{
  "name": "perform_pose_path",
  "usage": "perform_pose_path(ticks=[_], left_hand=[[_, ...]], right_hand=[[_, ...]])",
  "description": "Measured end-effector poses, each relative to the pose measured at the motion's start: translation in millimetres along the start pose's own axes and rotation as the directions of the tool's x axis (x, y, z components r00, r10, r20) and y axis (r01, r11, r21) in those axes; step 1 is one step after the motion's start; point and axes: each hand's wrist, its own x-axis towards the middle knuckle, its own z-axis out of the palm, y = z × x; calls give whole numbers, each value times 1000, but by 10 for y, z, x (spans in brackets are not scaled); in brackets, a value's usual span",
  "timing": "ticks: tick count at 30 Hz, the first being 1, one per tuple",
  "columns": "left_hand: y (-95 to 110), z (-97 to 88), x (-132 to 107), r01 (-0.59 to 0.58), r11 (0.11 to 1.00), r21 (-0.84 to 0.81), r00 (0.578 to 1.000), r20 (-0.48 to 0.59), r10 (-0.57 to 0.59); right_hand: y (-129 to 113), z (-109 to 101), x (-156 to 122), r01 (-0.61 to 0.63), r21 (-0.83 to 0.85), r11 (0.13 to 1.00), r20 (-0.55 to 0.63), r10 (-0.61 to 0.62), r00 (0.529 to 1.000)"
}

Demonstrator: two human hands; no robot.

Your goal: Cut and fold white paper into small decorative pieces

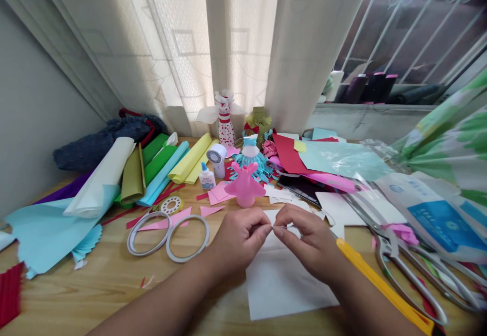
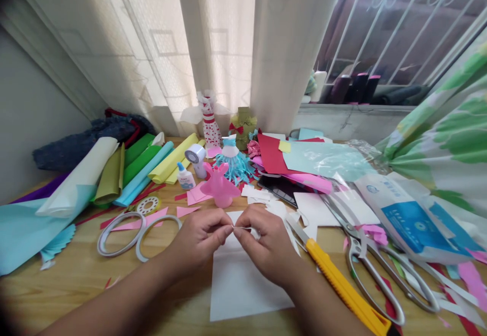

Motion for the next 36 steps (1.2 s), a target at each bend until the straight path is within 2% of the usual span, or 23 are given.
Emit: perform_pose_path(ticks=[5, 9, 13, 18, 26, 31, 34, 36], left_hand=[[-7, 19, -11, -72, 997, 22, 997, 21, 72], [-4, 7, -11, -86, 996, -2, 995, 43, 86], [-19, 5, -9, -63, 998, 10, 996, 69, 62], [-35, 2, -10, 1, 1000, -14, 999, 41, 0], [-33, -3, -14, -8, 999, 36, 1000, 16, 7], [-26, 3, -13, -92, 995, 37, 993, 74, 89], [-31, -2, -9, -106, 994, 22, 990, 94, 103], [-34, -6, -6, -109, 994, 21, 988, 114, 106]], right_hand=[[-3, -7, 0, -36, -35, 999, -34, 35, 999], [9, -12, -11, 11, 19, 1000, 13, -11, 1000], [44, -25, 0, -45, -46, 998, -24, 44, 999], [76, -57, 18, -76, -72, 995, -96, 69, 993], [-14, 16, -12, 78, -36, 996, 44, -77, 996], [-27, -9, -7, 22, -68, 997, -9, -22, 1000], [-32, -21, -12, 73, 5, 997, 53, -73, 996], [-24, -25, -12, 65, -9, 998, 51, -64, 997]])
